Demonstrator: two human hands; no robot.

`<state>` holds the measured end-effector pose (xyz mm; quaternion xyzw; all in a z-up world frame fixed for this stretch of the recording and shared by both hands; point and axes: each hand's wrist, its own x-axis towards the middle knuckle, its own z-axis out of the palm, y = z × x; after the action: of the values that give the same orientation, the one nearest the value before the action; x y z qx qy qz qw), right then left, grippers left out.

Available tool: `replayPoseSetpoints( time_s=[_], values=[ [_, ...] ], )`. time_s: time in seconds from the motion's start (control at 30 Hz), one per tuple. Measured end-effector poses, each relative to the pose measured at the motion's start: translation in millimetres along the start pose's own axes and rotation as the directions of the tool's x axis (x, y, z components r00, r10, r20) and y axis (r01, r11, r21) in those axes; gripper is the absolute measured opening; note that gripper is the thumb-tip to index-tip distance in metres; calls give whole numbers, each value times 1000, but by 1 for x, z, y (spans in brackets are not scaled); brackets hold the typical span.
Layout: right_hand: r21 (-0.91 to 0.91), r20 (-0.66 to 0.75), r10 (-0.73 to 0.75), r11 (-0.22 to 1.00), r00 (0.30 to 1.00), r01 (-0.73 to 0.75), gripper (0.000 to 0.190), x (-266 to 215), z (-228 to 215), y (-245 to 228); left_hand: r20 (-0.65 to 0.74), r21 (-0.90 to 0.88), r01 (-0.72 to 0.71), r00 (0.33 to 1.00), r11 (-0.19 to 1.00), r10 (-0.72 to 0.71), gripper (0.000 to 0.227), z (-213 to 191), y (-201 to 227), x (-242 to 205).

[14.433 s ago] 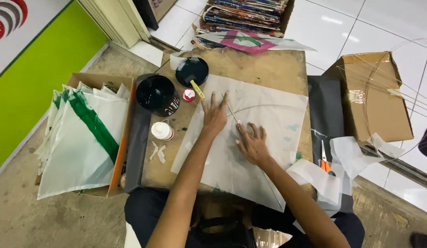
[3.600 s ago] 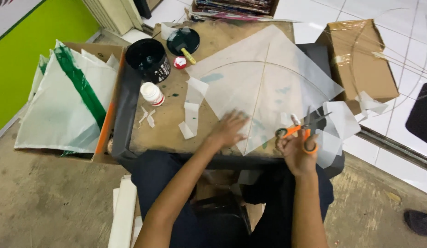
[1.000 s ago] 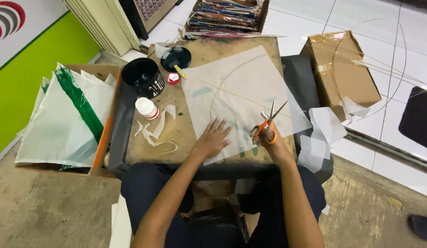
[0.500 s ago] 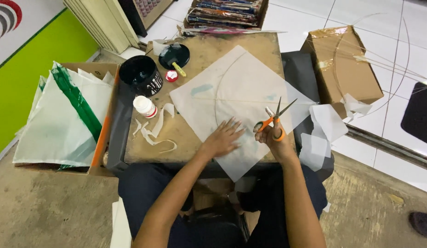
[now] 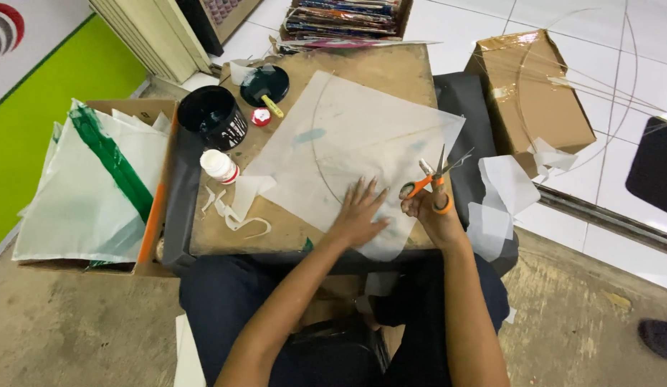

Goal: Cutting excess paper from the edges of a kite frame using scissors.

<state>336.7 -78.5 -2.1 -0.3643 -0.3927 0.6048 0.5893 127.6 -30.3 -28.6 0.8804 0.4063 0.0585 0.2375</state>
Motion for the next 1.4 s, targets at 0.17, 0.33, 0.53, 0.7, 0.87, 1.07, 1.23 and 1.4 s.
replayPoseSetpoints(
  time_s=[0.17, 0.33, 0.53, 0.7, 0.87, 1.07, 1.23, 1.4],
  values=[
    [30, 21, -10, 1000, 1000, 9, 84, -2, -14, 8, 79, 180, -157, 986, 971, 144, 83, 1, -31, 0],
    [55, 17, -10, 998, 1000, 9, 84, -6, -15, 3, 57, 284, -181, 984, 942, 172, 84, 6, -56, 2],
    [36, 10, -5, 999, 1000, 5, 82, -10, -22, 0, -5, 262, -134, 990, 956, 140, 83, -14, -65, -19],
    [13, 21, 4, 1000, 1000, -4, 88, -11, -22, 1, 95, 301, -304, 953, 904, 289, 104, -32, -81, -69],
    [27, 25, 1, 1000, 1000, -1, 89, -12, -14, -3, 19, 340, -347, 932, 874, 363, 80, -8, -81, -77],
    [83, -18, 3, 997, 1000, -1, 81, -15, -29, -1, -122, 336, -309, 923, 890, 366, 59, 35, -49, -63],
    [202, -39, 3, 979, 999, 5, 74, -19, -48, -2, -241, 187, -125, 956, 974, 168, 60, 48, 2, -61],
    [81, -79, 30, 996, 996, -23, 68, -25, -44, -7, -449, -72, -242, 874, 968, 185, 47, 39, 7, -40]
  ],
)
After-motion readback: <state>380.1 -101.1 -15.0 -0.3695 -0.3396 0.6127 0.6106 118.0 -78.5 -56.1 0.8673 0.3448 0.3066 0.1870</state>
